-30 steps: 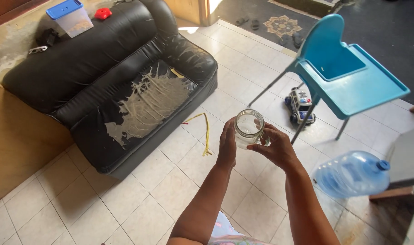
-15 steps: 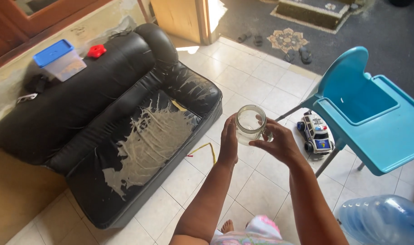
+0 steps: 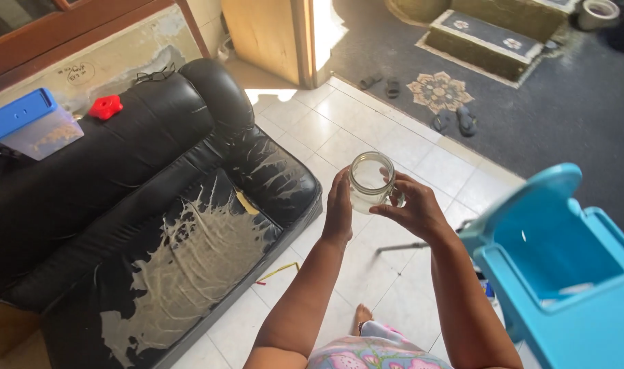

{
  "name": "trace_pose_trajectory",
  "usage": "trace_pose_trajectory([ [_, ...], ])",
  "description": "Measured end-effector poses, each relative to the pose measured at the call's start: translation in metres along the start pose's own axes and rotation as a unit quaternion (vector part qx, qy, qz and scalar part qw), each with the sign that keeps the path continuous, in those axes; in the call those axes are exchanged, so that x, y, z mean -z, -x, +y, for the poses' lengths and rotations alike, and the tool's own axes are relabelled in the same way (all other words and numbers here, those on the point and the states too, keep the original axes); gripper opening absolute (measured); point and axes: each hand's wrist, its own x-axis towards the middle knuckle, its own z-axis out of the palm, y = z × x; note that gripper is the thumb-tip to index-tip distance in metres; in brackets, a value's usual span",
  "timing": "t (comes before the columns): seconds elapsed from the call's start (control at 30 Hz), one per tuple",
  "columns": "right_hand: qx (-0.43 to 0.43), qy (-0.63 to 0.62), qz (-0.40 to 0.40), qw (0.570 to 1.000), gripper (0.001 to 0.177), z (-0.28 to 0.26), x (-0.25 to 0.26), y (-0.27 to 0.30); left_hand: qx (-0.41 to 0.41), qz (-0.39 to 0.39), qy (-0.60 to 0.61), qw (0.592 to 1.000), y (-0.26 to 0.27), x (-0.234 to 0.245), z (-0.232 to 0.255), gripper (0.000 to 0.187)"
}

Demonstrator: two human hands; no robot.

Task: The recorder wipes down a dining table and a rice cooker with a cloth, organizes food bowls, and tidies the area.

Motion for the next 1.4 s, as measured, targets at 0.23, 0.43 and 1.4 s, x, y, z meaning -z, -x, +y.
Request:
trace_pose_trajectory([
  [0.23, 0.027, -0.049, -0.031, 0.998, 0.045, 0.06, 0.025, -0.142, -0.002, 0.061, -0.001, 0.998, -0.136, -0.023, -0.004, 0.067],
  [0.43, -0.011, -0.045, -0.061, 0.997, 0.047, 0.122, 0.016, -0.252, 0.013, 0.081, 0.006, 0.997, -0.251, -0.013, -0.025, 0.066],
  [1.4, 0.057, -0.042, -0.162, 0.984, 0.066, 0.321, -0.016, -0.902, -0.031, 0.198, 0.025, 0.979, -0.9, 0.051, -0.025, 0.059],
])
